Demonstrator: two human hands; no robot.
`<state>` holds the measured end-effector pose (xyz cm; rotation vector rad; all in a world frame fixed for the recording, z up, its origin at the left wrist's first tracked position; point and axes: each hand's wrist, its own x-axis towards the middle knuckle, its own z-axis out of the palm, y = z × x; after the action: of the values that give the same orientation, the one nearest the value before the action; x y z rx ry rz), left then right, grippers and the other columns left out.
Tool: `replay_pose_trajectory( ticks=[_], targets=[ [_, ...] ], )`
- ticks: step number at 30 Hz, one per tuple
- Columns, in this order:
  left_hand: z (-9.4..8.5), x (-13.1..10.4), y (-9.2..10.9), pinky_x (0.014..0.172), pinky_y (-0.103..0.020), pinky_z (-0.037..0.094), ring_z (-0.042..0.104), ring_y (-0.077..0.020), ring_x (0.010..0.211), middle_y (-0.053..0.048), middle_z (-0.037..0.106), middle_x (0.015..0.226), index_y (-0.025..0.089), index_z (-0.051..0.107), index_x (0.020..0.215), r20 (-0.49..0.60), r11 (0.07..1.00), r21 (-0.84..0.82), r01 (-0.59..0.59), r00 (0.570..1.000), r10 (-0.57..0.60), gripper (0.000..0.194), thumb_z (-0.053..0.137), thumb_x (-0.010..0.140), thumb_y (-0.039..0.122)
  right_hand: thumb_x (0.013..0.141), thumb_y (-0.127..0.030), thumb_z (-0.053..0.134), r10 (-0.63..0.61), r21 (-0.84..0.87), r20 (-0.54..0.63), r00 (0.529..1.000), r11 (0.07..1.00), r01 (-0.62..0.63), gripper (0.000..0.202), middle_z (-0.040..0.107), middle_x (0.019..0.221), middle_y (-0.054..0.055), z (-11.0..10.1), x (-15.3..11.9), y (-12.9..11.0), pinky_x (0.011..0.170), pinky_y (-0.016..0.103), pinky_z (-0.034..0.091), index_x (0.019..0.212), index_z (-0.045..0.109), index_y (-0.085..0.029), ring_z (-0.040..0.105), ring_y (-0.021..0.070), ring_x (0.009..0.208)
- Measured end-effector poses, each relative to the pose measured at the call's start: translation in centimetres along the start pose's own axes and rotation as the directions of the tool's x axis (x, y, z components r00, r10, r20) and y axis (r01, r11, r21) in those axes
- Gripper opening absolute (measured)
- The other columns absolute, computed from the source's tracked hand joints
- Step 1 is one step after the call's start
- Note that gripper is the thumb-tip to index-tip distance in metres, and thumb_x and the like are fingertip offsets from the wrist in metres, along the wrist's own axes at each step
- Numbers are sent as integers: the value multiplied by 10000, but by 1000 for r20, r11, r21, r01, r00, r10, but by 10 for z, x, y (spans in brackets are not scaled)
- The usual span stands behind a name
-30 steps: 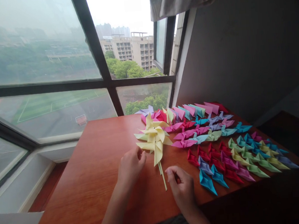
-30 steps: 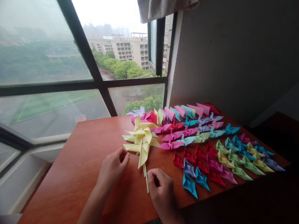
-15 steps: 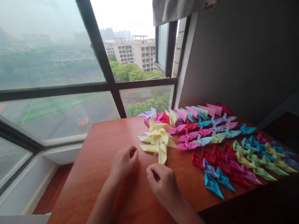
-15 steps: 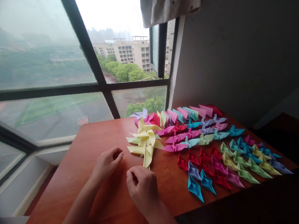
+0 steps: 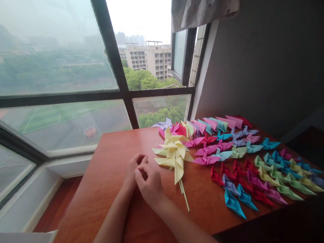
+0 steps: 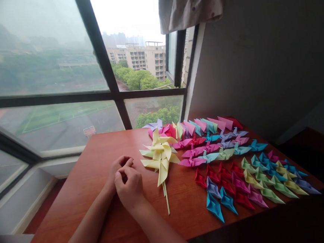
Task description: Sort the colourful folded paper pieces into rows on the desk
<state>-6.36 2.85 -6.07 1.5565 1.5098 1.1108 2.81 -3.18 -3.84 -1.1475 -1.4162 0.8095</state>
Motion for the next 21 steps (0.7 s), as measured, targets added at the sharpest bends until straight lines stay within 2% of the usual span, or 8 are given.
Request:
replay_pose_trajectory(
  ticks=[2, 5, 11, 21],
  targets=[
    [-2, -2, -5, 575, -252, 453, 579, -157, 616, 7, 625, 644, 179, 616, 763, 1, 1000, 19, -8, 1000, 8, 319, 586, 801, 494, 852, -276, 493, -38, -8, -25, 999, 999, 38, 189, 631, 709, 18, 7, 0, 10, 658, 258, 457, 732, 617, -199, 580, 158, 683],
    [-2, -5, -6, 606, -253, 452, 584, -159, 657, 4, 647, 690, 179, 635, 788, 25, 997, 64, -43, 999, 42, 306, 568, 831, 475, 865, -293, 467, -46, -18, -35, 998, 999, 45, 223, 583, 666, 6, 3, -2, 19, 615, 253, 419, 694, 575, -200, 538, 145, 629],
    [-1, -11, 0, 617, -259, 445, 589, -167, 671, 10, 657, 686, 184, 648, 776, 65, 984, 145, -104, 993, 95, 302, 538, 849, 455, 863, -291, 468, -3, -8, 5, 1000, 1000, 3, 232, 541, 632, -16, -9, -3, 19, 588, 236, 390, 654, 520, -204, 511, 129, 605],
    [-3, -11, 2, 631, -265, 457, 613, -180, 687, 1, 670, 700, 190, 643, 791, 68, 970, 209, -125, 991, 113, 311, 503, 861, 458, 856, -275, 470, -29, -54, -7, 1000, 998, 28, 239, 522, 611, -22, -2, -3, 30, 555, 244, 365, 627, 502, -212, 494, 128, 577]
  ],
)
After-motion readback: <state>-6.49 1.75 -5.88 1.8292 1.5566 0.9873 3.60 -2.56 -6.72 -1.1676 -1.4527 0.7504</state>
